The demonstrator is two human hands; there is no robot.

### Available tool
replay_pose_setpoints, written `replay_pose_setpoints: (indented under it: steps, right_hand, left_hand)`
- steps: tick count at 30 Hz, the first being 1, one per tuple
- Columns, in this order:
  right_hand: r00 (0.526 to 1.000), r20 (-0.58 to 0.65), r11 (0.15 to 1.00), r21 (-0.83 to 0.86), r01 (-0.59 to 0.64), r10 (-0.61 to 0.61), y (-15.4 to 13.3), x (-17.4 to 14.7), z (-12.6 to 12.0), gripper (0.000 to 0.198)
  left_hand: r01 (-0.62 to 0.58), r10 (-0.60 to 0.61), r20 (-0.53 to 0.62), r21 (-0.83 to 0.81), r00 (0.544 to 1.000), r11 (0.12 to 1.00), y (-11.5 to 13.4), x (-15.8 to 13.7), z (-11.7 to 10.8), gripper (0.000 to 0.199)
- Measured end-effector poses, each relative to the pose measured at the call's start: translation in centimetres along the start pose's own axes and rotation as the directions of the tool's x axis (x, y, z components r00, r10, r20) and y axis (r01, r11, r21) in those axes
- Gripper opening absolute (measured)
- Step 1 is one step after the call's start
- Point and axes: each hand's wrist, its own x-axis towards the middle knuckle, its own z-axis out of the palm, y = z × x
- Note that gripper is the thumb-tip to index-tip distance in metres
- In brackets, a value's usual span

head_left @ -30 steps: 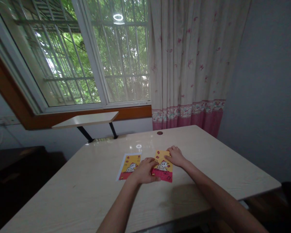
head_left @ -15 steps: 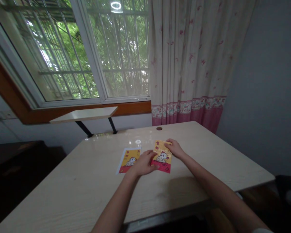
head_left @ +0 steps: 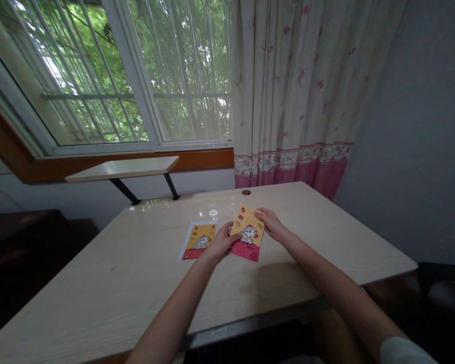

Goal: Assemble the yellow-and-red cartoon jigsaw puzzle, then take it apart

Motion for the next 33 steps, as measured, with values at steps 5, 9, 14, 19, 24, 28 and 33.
replay_pose_setpoints:
  steps: [5, 9, 14, 19, 24, 28, 33]
  right_hand:
    - [0.998, 0.047, 0.992, 0.117, -0.053, 0.048, 0.0, -0.4, 0.6, 0.041]
    - [0.997, 0.052, 0.979, 0.193, -0.070, 0.061, -0.1, -0.6, 0.9, 0.050]
    - [0.994, 0.105, 0.977, 0.207, -0.053, 0.031, 0.0, -0.9, 1.0, 0.068]
    - [0.988, 0.144, 0.986, 0.151, -0.076, 0.054, 0.1, -1.0, 0.9, 0.066]
    - [0.981, 0.186, 0.994, 0.085, -0.074, 0.058, 0.5, -0.8, 0.7, 0.052]
    - [0.981, 0.184, 0.998, 0.012, -0.064, 0.061, 1.0, -0.7, 0.7, 0.049]
    - [0.984, 0.168, 0.998, -0.020, -0.061, 0.064, 1.2, -0.6, 0.7, 0.051]
  left_hand:
    - [0.005, 0.000, 0.077, -0.061, 0.997, 0.998, 0.4, -0.2, 0.2, 0.050]
    - [-0.042, 0.042, 0.002, -0.137, 0.999, 0.990, 0.6, 0.1, 0.2, 0.048]
    - [-0.072, 0.057, -0.091, -0.163, 0.994, 0.984, 1.1, 0.0, 0.1, 0.046]
    - [-0.057, 0.039, -0.111, -0.165, 0.993, 0.985, 1.3, -0.1, 0.2, 0.047]
    - [-0.071, 0.052, -0.108, -0.177, 0.993, 0.982, 0.9, 0.3, 0.0, 0.049]
    - [-0.110, 0.087, -0.142, -0.163, 0.986, 0.980, 0.2, 0.9, -0.7, 0.050]
    - [-0.096, 0.075, -0.134, -0.160, 0.988, 0.982, 0.0, 1.0, -0.8, 0.051]
